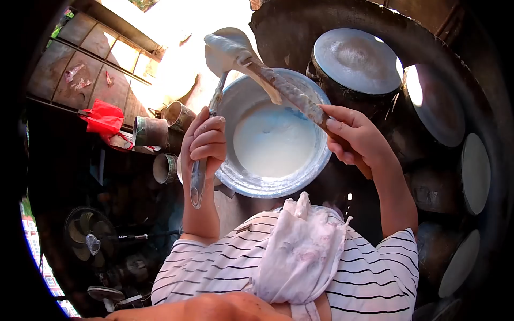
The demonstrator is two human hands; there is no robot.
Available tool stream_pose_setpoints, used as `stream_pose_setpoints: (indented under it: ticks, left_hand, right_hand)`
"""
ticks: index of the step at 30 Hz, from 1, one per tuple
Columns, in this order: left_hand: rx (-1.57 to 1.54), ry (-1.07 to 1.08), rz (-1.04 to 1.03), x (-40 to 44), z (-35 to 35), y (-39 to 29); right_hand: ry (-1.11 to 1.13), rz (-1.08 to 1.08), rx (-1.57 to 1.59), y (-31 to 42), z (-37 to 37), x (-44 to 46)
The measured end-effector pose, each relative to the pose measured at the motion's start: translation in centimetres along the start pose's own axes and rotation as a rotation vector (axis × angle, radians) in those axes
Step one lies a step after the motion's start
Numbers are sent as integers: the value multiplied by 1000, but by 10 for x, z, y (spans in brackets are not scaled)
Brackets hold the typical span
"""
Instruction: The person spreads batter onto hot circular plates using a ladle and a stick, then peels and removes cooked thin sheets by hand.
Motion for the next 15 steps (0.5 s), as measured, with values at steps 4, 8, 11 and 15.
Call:
stream_pose_setpoints:
  ticks: [4,8,11,15]
  left_hand:
    - [73,60,-20,-1,-31,6]
    - [526,371,-21,10,-122,20]
    - [671,478,117,19,-129,11]
    - [295,105,8,12,-31,-22]
  right_hand:
    - [6,54,2,46,-10,-9]
    - [261,489,126,139,-35,-4]
    - [311,535,253,135,-38,11]
    - [166,165,340,-3,-20,23]
Point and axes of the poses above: each hand's wrist, its own x-axis towards the middle knuckle, its own z-axis out of the back of the hand, y = z × x, the point moved 8 cm from there along x, towards the middle knuckle, and after that the axes turned 8 degrees about z, right-handed, at the moved point
